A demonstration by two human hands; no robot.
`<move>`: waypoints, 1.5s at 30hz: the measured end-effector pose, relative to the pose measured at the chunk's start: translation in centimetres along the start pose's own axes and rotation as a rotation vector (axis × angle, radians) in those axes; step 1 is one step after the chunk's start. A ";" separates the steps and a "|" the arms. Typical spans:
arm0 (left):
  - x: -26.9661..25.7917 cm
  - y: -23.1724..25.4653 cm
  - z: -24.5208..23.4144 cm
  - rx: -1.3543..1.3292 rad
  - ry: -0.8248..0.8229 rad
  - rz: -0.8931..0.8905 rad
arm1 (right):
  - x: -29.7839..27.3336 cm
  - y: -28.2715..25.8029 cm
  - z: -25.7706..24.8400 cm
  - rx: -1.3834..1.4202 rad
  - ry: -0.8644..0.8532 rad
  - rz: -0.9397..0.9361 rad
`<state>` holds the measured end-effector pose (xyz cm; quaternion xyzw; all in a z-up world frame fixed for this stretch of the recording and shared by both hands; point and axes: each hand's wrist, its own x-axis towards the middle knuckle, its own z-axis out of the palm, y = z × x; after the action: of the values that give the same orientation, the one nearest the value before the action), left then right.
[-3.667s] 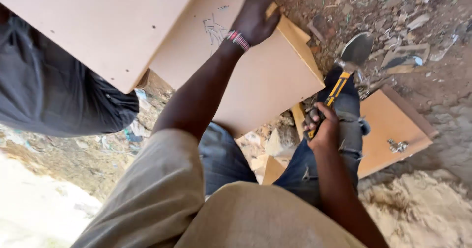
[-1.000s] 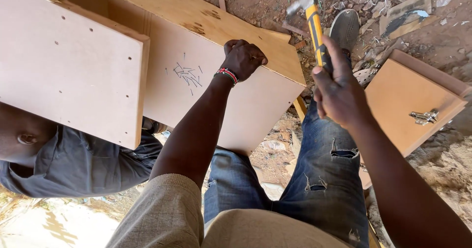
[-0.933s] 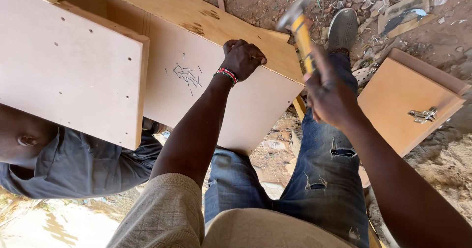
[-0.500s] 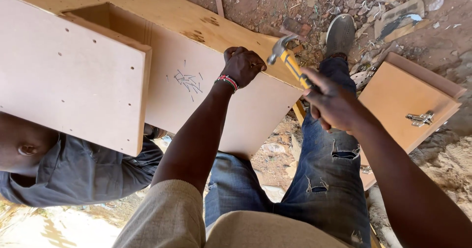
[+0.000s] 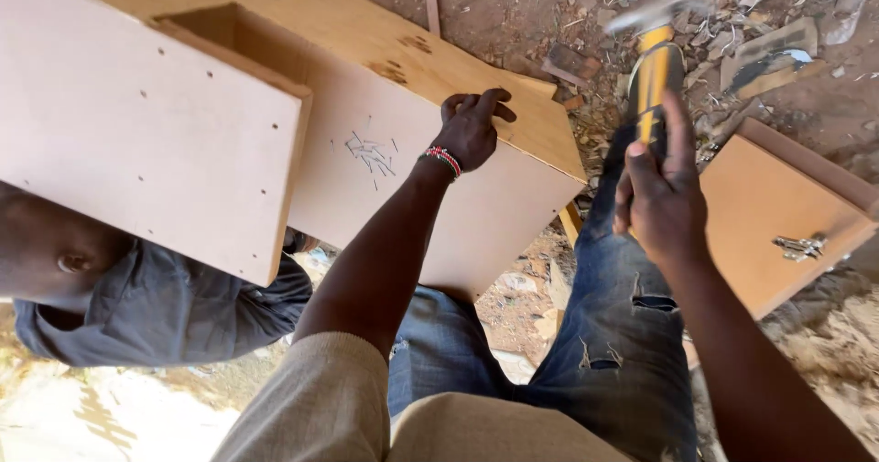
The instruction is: Hammering nails into a wooden board to assemble a piece of furniture.
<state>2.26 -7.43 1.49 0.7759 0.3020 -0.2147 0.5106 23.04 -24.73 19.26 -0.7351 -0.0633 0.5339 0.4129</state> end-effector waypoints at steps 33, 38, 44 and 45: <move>-8.5 -5.9 -1.5 0.140 1.165 -0.164 | -10.2 2.8 -1.7 0.196 -0.068 0.215; -9.4 -10.8 -3.4 0.270 1.015 -0.502 | -10.0 6.4 -0.4 0.324 0.019 0.200; -8.7 -10.3 -6.9 0.522 0.764 -0.472 | -9.7 7.1 0.6 0.395 0.046 0.091; -8.5 -9.7 -6.7 0.644 0.739 -0.421 | -9.9 7.1 0.4 0.383 0.058 0.073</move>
<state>-10.37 -0.44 3.11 0.8398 0.5298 -0.1067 0.0517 16.02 -34.41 21.73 -0.6601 0.0780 0.5296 0.5271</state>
